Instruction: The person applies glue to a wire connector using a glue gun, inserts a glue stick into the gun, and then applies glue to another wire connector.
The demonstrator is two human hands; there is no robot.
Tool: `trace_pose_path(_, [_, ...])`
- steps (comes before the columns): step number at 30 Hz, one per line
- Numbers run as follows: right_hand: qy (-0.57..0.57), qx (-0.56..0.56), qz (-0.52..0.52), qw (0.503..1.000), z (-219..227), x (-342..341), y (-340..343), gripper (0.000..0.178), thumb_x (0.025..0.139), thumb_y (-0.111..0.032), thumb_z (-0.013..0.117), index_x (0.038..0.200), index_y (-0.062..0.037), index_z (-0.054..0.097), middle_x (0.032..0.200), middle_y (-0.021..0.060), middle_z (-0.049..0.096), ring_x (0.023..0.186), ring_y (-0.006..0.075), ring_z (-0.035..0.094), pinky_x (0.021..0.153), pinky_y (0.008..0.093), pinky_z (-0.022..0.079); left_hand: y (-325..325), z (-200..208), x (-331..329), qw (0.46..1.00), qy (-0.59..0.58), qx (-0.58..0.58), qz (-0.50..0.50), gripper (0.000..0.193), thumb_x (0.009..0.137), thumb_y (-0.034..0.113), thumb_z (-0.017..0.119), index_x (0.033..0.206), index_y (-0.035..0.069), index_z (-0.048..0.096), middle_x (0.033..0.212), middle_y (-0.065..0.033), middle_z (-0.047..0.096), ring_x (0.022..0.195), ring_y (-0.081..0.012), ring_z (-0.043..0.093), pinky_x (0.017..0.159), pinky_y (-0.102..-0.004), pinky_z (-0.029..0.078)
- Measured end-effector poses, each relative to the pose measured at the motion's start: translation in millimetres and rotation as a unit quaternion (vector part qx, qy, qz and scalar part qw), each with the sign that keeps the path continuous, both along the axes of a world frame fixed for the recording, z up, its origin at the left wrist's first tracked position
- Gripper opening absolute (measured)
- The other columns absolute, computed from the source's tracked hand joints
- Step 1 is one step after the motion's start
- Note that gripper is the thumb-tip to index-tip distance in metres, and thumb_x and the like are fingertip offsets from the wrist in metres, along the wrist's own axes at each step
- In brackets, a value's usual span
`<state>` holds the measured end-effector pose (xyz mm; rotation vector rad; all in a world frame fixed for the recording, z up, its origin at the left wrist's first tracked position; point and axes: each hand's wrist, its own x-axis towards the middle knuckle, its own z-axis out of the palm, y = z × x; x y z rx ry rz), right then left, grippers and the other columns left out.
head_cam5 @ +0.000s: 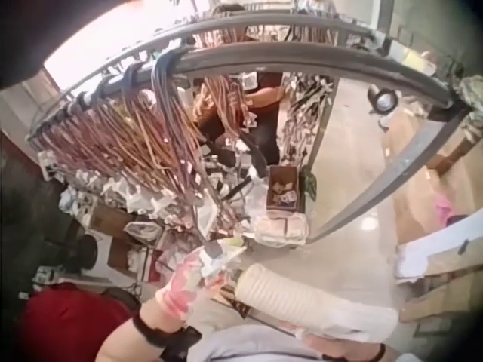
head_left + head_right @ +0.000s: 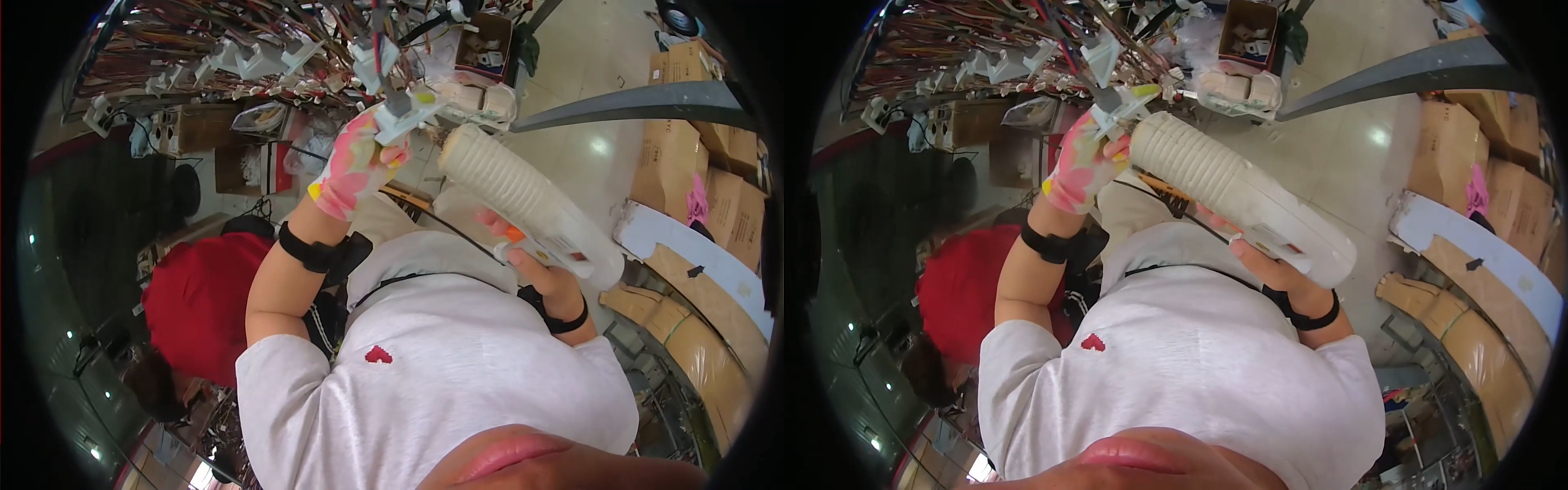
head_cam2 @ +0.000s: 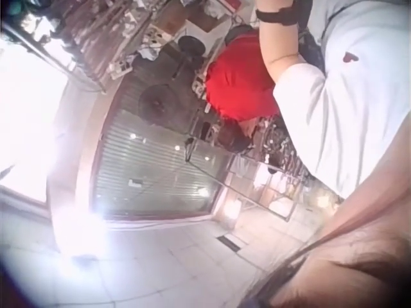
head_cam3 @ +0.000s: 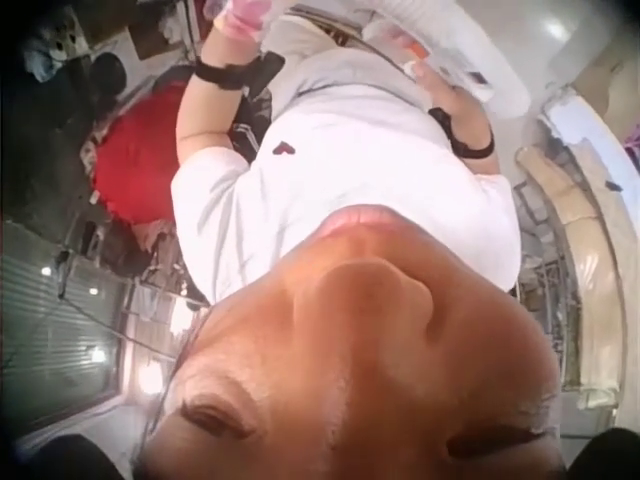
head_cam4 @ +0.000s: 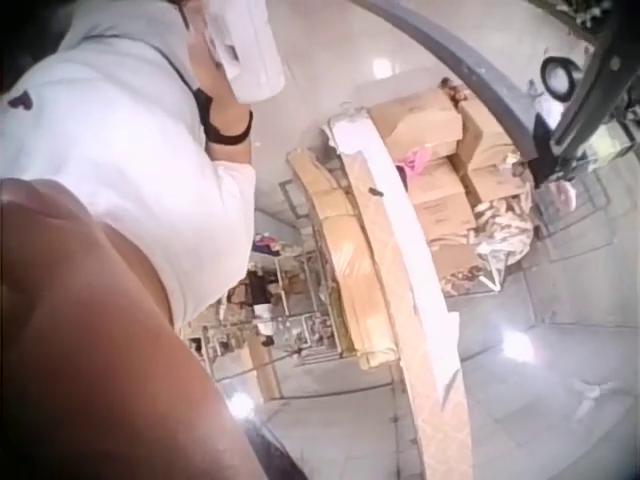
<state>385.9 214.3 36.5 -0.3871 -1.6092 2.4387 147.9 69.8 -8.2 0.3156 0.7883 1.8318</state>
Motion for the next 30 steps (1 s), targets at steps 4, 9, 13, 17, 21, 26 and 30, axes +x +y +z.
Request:
trace_pose_path(4, [-0.075,0.276,0.0,0.958,-23,11,-6,0.029,0.075,-0.007,0.06,0.102,0.0009,0.055,0.097,0.0133,0.059,0.091,0.0259,0.057,0.08,0.0352,0.044,-1,-5,10,0.993,-0.023,-0.077,0.089,0.043,0.084,0.032,0.056,0.113,0.002,0.046,0.078,0.0001,0.049,0.059,-0.0079,0.038,0.059,-0.0249,0.034])
trace_pose_path(9, [-0.096,0.266,-0.064,0.957,-25,6,-18,0.027,0.069,-0.01,0.068,0.093,-0.0007,0.058,0.083,0.0123,0.061,0.073,0.0267,0.06,0.066,0.0318,0.048,-4,-2,8,0.989,0.091,-0.068,0.094,0.043,0.085,0.028,0.055,0.117,0.002,0.046,0.083,-0.0014,0.053,0.059,-0.0085,0.042,0.057,-0.0241,0.037])
trace_pose_path(13, [-0.099,0.325,0.016,0.94,-22,2,-12,0.025,0.079,-0.006,0.056,0.103,0.0024,0.056,0.092,0.0118,0.062,0.089,0.0205,0.06,0.08,0.0317,0.047,5,20,4,0.986,0.004,-0.112,0.126,0.036,0.086,0.024,0.052,0.113,0.0,0.052,0.08,-0.0037,0.058,0.052,-0.0082,0.045,0.045,-0.0199,0.035])
trace_pose_path(17, [-0.102,0.287,-0.045,0.952,-3,-13,-19,0.023,0.077,-0.006,0.059,0.098,0.0026,0.059,0.082,0.0109,0.065,0.077,0.0202,0.063,0.071,0.0296,0.049,10,21,3,0.977,0.007,-0.105,0.186,0.03,0.088,0.021,0.049,0.107,-0.001,0.056,0.073,-0.0032,0.059,0.046,-0.0069,0.045,0.039,-0.0177,0.032])
trace_pose_path(21, [-0.112,0.358,0.006,0.927,-6,-7,-9,0.023,0.077,-0.005,0.059,0.098,0.0027,0.06,0.084,0.0113,0.065,0.078,0.02,0.063,0.071,0.029,0.049,-6,7,-8,0.983,0.019,-0.121,0.138,0.029,0.089,0.019,0.046,0.112,0.003,0.053,0.087,-0.0029,0.058,0.066,-0.0079,0.051,0.053,-0.0196,0.04])
trace_pose_path(26, [-0.113,0.38,-0.005,0.918,-9,-5,-8,0.02,0.076,-0.004,0.062,0.095,0.0028,0.062,0.083,0.0112,0.065,0.076,0.0199,0.063,0.07,0.0288,0.049,-9,8,-11,0.993,0.035,-0.077,0.077,0.034,0.089,0.019,0.045,0.12,0.005,0.048,0.109,-0.0061,0.057,0.09,-0.012,0.059,0.071,-0.0221,0.049])
trace_pose_path(30, [-0.112,0.376,-0.01,0.92,-17,0,-6,0.021,0.076,-0.004,0.062,0.096,0.0029,0.062,0.084,0.0115,0.065,0.077,0.0201,0.063,0.07,0.029,0.049,-10,1,-13,0.988,0.095,-0.09,0.086,0.033,0.089,0.016,0.046,0.12,0.006,0.048,0.109,-0.0063,0.057,0.091,-0.0121,0.058,0.071,-0.0229,0.049])
